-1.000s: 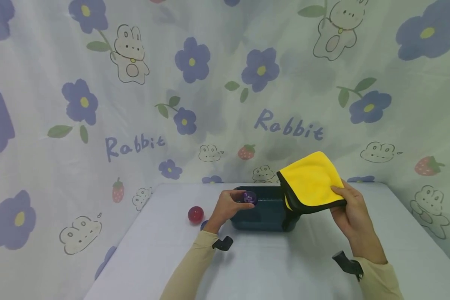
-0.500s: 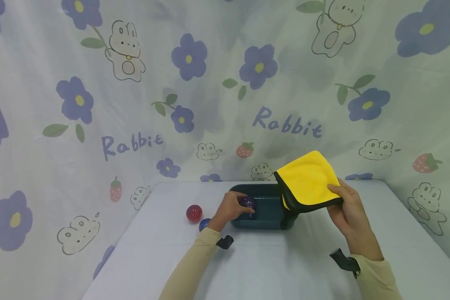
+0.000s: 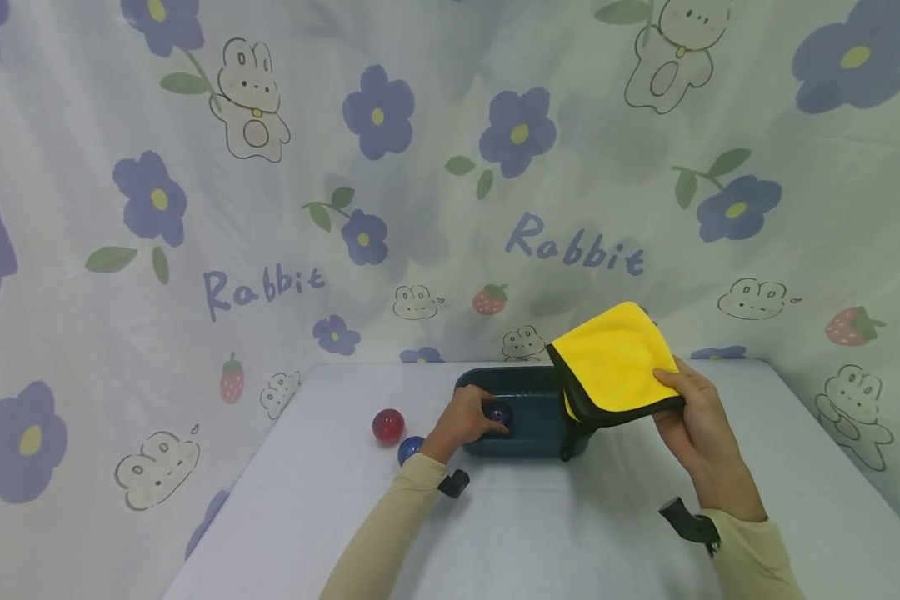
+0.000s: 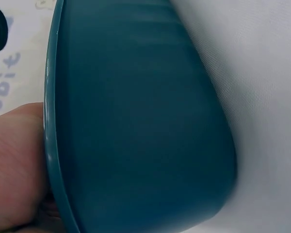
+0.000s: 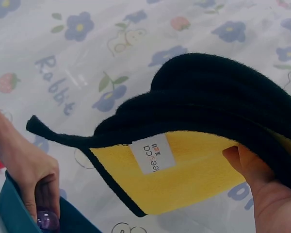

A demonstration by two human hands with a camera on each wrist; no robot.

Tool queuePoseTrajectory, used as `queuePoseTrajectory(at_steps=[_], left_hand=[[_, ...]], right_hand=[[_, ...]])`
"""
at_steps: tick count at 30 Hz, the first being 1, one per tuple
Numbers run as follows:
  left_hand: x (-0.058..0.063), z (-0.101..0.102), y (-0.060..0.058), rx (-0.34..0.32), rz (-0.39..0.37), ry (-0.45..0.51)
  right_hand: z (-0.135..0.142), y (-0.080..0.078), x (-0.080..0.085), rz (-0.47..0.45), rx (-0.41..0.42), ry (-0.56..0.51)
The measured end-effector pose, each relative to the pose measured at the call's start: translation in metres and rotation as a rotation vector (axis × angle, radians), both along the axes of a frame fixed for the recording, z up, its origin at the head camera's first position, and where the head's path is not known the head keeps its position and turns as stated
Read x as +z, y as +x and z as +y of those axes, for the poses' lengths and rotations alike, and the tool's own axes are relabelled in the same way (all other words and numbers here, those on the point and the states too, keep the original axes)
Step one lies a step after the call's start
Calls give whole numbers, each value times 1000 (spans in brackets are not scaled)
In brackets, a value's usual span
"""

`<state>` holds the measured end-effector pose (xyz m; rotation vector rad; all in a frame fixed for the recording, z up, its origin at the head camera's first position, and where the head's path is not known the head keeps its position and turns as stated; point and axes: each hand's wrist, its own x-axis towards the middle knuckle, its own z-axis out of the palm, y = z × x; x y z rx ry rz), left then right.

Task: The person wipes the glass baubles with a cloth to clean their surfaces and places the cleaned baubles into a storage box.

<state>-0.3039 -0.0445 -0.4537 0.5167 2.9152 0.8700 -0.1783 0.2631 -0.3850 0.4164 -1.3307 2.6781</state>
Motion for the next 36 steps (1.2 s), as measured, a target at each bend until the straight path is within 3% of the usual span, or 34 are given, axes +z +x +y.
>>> queuePoseTrajectory(at_steps=[9,13,19,22,27,36], left_hand=[[5,1,5,-1,-20,-10],[16,-10,10,2,-15,34],[41,-46,25,17,115,289],[46,-67,37,49,155,402],[37,-97,56,120,188,409],[0,-130,75,217,149,366]], right_hand=[[-2,1,-1,-3,12,8],[-3,1,-1,-8,11,14],[-4,1,0,-12,2,25],[-4,1,1,-18,-1,24],[-5,1,1,-21,-7,29],[-8,0,0,-25,8,36]])
